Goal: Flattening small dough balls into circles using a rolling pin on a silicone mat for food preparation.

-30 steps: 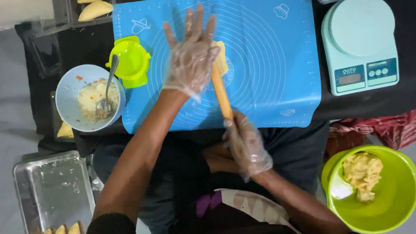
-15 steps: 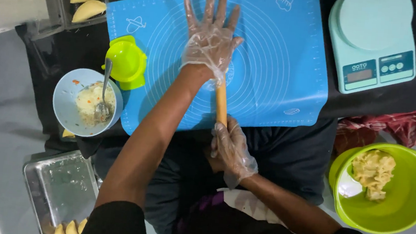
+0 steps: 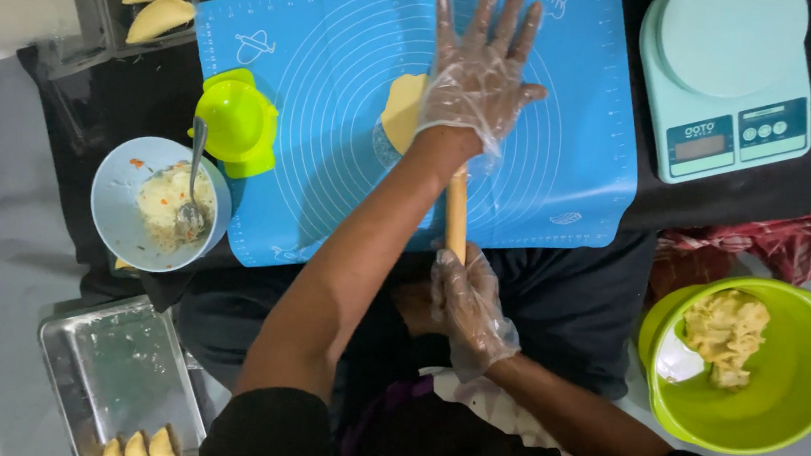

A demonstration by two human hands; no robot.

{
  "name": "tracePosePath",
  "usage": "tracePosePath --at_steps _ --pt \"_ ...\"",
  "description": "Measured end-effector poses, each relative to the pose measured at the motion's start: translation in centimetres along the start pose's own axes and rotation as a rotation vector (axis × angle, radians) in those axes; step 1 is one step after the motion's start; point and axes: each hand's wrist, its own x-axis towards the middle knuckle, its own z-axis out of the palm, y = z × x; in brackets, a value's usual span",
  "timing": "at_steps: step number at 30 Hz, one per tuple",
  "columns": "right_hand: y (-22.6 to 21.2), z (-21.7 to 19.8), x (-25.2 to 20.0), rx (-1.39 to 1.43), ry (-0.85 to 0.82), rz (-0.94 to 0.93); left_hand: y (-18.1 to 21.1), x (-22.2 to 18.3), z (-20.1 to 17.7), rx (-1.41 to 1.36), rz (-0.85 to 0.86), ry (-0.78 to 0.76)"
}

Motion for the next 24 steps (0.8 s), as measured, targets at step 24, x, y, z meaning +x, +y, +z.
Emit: tracePosePath --at_steps 24 --pt "-0.4 1.1 1.6 -0.048 -0.030 0.027 -4.6 -2.2 1.2 -0.119 -0.253 0.088"
